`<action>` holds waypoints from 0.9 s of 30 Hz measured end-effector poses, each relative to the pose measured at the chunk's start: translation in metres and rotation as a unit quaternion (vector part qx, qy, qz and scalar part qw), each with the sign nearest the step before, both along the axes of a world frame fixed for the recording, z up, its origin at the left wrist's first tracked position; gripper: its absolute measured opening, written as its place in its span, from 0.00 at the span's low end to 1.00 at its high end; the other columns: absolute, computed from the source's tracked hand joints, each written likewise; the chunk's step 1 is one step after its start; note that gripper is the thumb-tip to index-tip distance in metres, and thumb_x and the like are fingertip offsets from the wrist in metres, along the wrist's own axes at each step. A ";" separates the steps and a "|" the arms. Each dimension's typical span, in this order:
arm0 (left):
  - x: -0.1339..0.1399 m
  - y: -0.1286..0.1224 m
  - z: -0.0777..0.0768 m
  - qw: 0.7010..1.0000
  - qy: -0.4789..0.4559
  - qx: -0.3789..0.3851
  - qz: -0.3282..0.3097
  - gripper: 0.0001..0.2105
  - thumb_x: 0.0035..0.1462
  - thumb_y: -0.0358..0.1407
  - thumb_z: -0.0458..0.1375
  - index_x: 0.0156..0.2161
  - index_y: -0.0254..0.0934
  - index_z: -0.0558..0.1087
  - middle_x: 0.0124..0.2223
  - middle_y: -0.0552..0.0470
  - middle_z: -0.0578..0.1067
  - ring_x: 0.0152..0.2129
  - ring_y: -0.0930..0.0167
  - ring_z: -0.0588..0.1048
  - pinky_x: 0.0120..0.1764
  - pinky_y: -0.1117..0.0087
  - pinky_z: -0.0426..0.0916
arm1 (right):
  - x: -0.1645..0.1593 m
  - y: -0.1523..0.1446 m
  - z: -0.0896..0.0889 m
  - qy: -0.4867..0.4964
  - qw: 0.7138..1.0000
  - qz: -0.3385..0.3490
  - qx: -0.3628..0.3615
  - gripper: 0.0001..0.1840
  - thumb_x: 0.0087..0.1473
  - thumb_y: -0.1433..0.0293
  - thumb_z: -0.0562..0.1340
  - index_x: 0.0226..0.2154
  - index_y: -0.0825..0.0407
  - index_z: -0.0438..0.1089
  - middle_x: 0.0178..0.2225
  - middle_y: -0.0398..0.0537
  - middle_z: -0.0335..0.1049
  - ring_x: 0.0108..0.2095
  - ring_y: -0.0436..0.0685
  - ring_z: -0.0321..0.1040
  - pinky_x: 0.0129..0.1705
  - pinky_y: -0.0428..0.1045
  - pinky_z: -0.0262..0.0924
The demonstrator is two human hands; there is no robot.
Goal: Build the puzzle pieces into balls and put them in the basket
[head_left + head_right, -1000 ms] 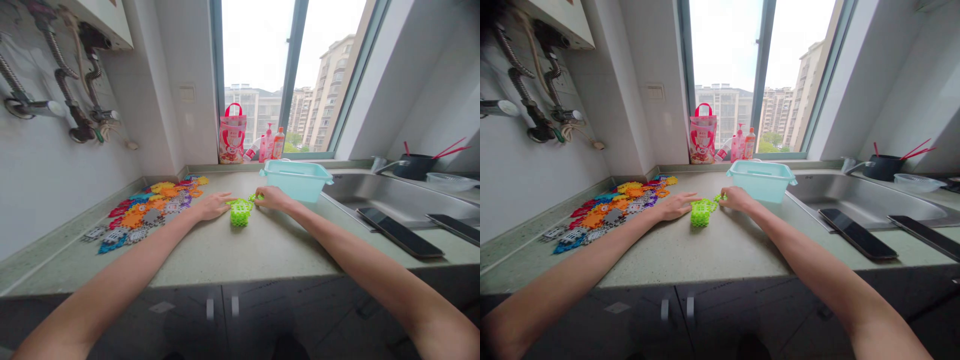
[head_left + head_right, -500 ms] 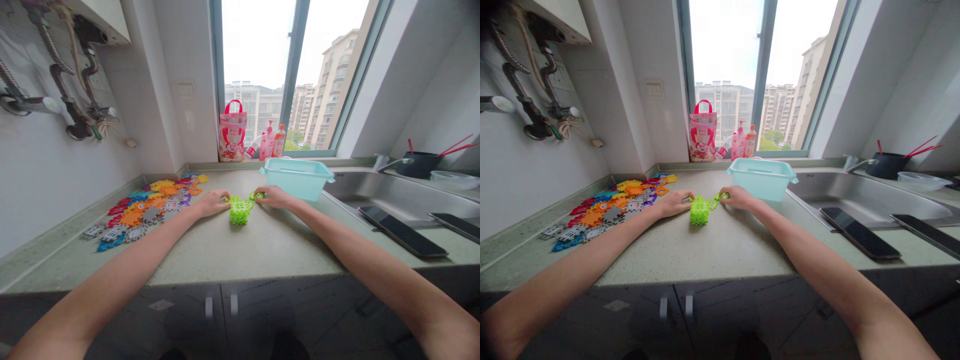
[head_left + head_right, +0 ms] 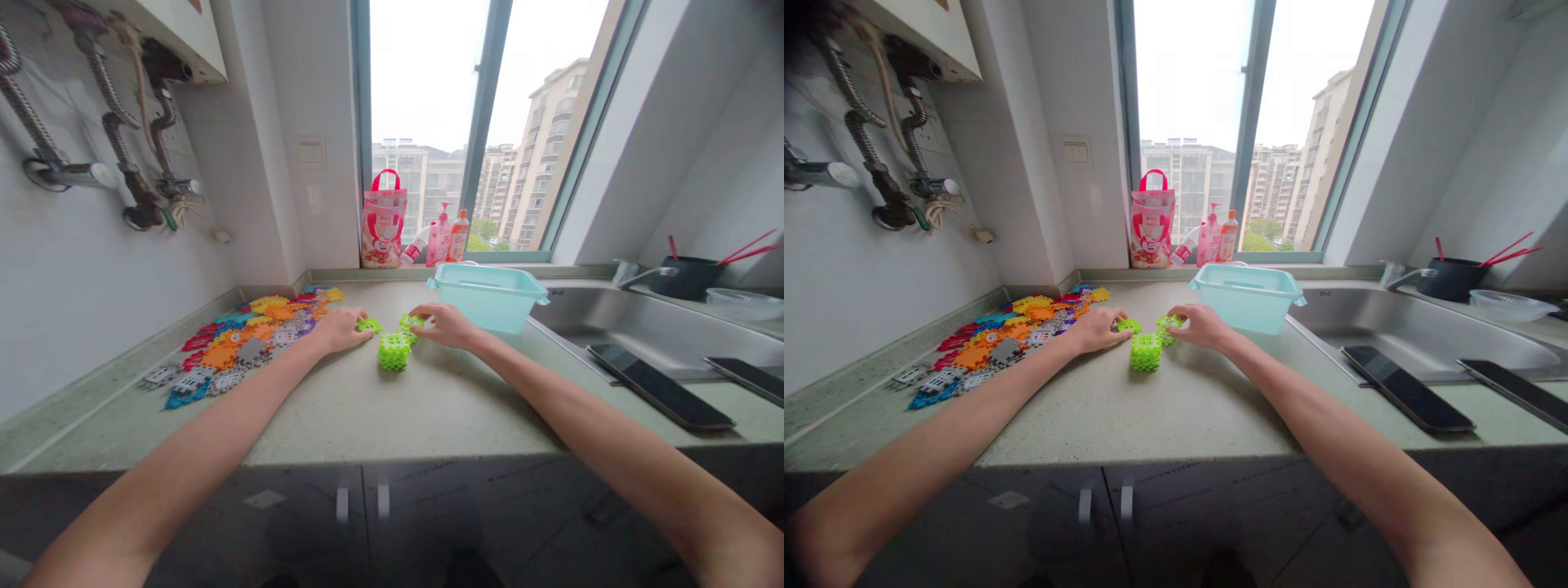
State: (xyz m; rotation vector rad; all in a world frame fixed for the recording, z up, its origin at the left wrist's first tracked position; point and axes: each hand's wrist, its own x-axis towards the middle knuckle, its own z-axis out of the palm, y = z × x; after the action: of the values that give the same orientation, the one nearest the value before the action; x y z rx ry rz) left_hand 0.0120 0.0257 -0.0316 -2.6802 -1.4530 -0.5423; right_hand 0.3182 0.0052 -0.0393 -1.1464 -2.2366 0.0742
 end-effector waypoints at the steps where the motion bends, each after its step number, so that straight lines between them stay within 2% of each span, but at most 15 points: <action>1: -0.002 0.002 -0.001 1.000 0.014 0.005 -0.002 0.22 0.62 0.52 0.61 0.53 0.38 0.76 0.45 0.42 0.82 0.43 0.59 0.81 0.44 0.64 0.72 | -0.002 -0.001 0.000 -0.004 1.000 0.023 -0.013 0.16 0.58 0.62 0.69 0.48 0.49 0.80 0.42 0.49 0.82 0.42 0.57 0.77 0.43 0.49 0.68; 5: -0.007 0.006 -0.006 0.997 0.071 0.024 -0.015 0.21 0.68 0.47 0.56 0.57 0.34 0.73 0.53 0.37 0.79 0.52 0.55 0.77 0.53 0.59 0.70 | -0.006 -0.005 -0.001 -0.055 0.994 0.072 -0.056 0.17 0.56 0.63 0.70 0.47 0.50 0.80 0.41 0.49 0.80 0.41 0.57 0.75 0.42 0.48 0.66; 9: -0.010 0.009 -0.004 0.998 0.051 0.027 -0.015 0.21 0.69 0.43 0.55 0.61 0.35 0.68 0.58 0.36 0.75 0.55 0.56 0.75 0.57 0.58 0.68 | -0.006 -0.003 -0.001 -0.065 0.994 0.059 -0.062 0.17 0.55 0.64 0.70 0.48 0.50 0.79 0.41 0.48 0.80 0.40 0.57 0.74 0.41 0.48 0.64; 12: -0.011 0.005 0.009 0.999 -0.034 0.014 -0.040 0.20 0.70 0.44 0.53 0.61 0.37 0.67 0.58 0.38 0.74 0.52 0.58 0.76 0.56 0.58 0.69 | -0.004 0.000 -0.001 -0.074 0.996 0.010 -0.054 0.17 0.53 0.66 0.71 0.46 0.49 0.80 0.38 0.46 0.80 0.36 0.56 0.74 0.40 0.48 0.63; 15: -0.008 -0.011 0.031 0.991 -0.098 -0.006 -0.091 0.20 0.71 0.46 0.51 0.61 0.36 0.66 0.53 0.40 0.77 0.45 0.60 0.78 0.51 0.59 0.71 | 0.003 0.003 -0.001 -0.084 0.995 -0.032 -0.048 0.17 0.51 0.67 0.71 0.46 0.48 0.80 0.37 0.46 0.81 0.35 0.57 0.75 0.39 0.48 0.64; 17: -0.004 -0.027 0.044 0.987 -0.101 -0.020 -0.125 0.21 0.71 0.47 0.51 0.61 0.37 0.66 0.50 0.42 0.78 0.43 0.61 0.78 0.50 0.60 0.72 | 0.010 0.004 0.000 -0.078 0.995 -0.046 -0.041 0.18 0.50 0.67 0.72 0.46 0.47 0.80 0.39 0.47 0.82 0.37 0.58 0.76 0.40 0.49 0.65; 20: 0.005 -0.048 0.055 0.982 -0.081 -0.034 -0.169 0.21 0.71 0.49 0.51 0.60 0.38 0.68 0.53 0.43 0.78 0.48 0.61 0.78 0.54 0.61 0.70 | 0.021 0.004 0.004 -0.045 0.998 -0.042 -0.026 0.18 0.50 0.69 0.71 0.46 0.47 0.80 0.43 0.47 0.83 0.41 0.60 0.78 0.45 0.50 0.68; 23: 0.012 -0.057 0.052 0.977 -0.056 -0.052 -0.201 0.20 0.71 0.49 0.52 0.58 0.39 0.70 0.56 0.43 0.78 0.52 0.61 0.78 0.57 0.61 0.69 | 0.023 0.001 0.013 0.019 1.000 -0.007 -0.002 0.17 0.51 0.68 0.69 0.46 0.48 0.79 0.45 0.48 0.83 0.43 0.60 0.78 0.47 0.52 0.70; 27: 0.018 -0.057 0.041 0.974 -0.046 -0.055 -0.213 0.21 0.65 0.51 0.60 0.56 0.39 0.72 0.53 0.43 0.80 0.49 0.60 0.79 0.55 0.61 0.70 | 0.015 -0.013 0.029 0.125 0.989 0.067 0.029 0.19 0.56 0.60 0.68 0.49 0.49 0.77 0.48 0.49 0.81 0.46 0.61 0.78 0.51 0.56 0.73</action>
State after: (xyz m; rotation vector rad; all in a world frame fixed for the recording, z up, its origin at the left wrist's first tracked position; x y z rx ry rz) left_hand 0.0302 -0.0309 0.0093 -3.1120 -0.9413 -0.6291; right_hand 0.3333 -0.0074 -0.0102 -0.9023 -2.0739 0.1957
